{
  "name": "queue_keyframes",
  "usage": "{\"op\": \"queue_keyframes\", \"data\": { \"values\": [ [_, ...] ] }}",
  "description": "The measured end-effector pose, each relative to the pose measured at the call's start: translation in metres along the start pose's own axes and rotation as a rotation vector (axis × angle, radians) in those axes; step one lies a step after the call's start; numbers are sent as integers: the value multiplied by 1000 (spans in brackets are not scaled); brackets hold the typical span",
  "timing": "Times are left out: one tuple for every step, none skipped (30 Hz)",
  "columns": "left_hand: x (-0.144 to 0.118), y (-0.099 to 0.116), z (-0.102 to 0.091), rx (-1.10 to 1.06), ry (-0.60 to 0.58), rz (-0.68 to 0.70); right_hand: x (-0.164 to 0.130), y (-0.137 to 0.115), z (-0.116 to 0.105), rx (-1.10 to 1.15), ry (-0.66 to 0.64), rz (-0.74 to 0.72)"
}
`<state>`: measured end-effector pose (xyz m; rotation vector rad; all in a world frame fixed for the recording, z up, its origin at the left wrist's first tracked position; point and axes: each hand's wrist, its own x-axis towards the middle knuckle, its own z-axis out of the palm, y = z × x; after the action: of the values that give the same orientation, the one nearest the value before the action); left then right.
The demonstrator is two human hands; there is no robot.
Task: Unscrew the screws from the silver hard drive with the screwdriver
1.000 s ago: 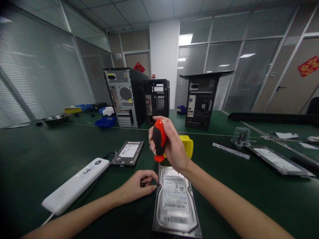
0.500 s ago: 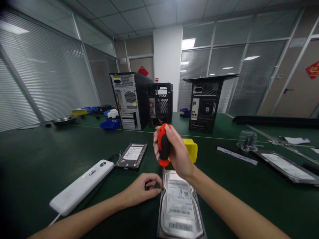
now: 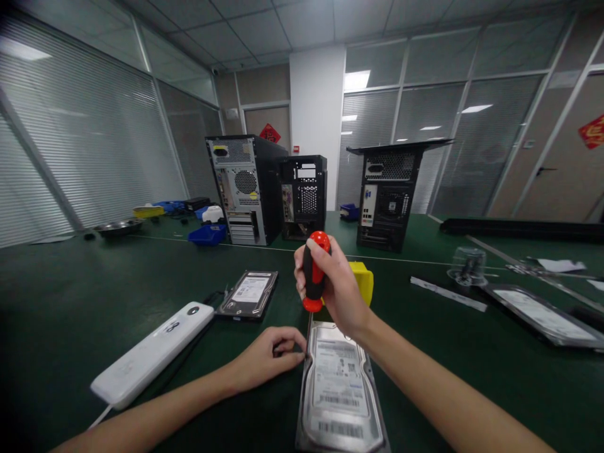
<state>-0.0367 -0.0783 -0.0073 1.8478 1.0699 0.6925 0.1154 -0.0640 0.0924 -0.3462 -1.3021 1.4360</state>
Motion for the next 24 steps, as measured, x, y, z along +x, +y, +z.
{"op": "queue_keyframes", "data": {
  "values": [
    [0, 0, 0, 2, 0, 3, 0, 0, 0, 14, 3, -1],
    [0, 0, 0, 5, 0, 4, 0, 0, 1, 26, 4, 3],
    [0, -1, 0, 7, 1, 3, 0, -1, 1, 33, 2, 9],
    [0, -1, 0, 8, 1, 0, 0, -1, 2, 30, -2, 17],
    [0, -1, 0, 7, 0, -2, 0, -1, 3, 20, -8, 21],
    [0, -2, 0, 6, -1, -1, 1, -1, 3, 4, -13, 20],
    [0, -3, 1, 4, -2, 2, 1, -1, 4, -14, -17, 14],
    [0, -3, 1, 2, -5, 6, 2, -1, 4, -30, -19, 5],
    [0, -4, 1, 0, -5, 10, 2, -1, 4, -43, -18, -2],
    [0, -4, 1, -2, -8, 14, 2, -1, 5, -52, -18, -6],
    [0, -5, 1, -5, -8, 15, 2, -1, 5, -60, -18, -6],
    [0, -5, 1, -7, -8, 15, 2, 0, 5, -66, -19, -5],
    [-1, -5, 1, -9, -6, 12, 2, 0, 6, -74, -22, -4],
    [-1, -4, 1, -10, -3, 10, 2, 0, 6, -82, -22, -3],
    [-1, -4, 1, -9, -2, 9, 1, -1, 7, -90, -21, 0],
    [-1, -4, 1, -7, -1, 8, 1, -1, 7, -95, -18, 5],
    [-1, -4, 1, -4, -2, 11, 0, -1, 7, -99, -16, 9],
    [-1, -4, 1, -3, -7, 15, -1, -1, 7, -99, -17, 13],
    [-1, -4, 1, -4, -12, 20, -1, -2, 6, -96, -21, 15],
    [-1, -3, 0, -6, -16, 24, -2, -2, 6, -93, -26, 17],
    [-1, -3, 0, -9, -19, 25, -2, -3, 5, -90, -30, 17],
    [0, -3, 0, -13, -20, 23, -2, -3, 4, -83, -29, 14],
    [0, -3, 0, -17, -19, 21, -3, -4, 4, -74, -26, 12],
    [-1, -2, 0, -20, -18, 18, -3, -4, 3, -62, -19, 10]
  ]
}}
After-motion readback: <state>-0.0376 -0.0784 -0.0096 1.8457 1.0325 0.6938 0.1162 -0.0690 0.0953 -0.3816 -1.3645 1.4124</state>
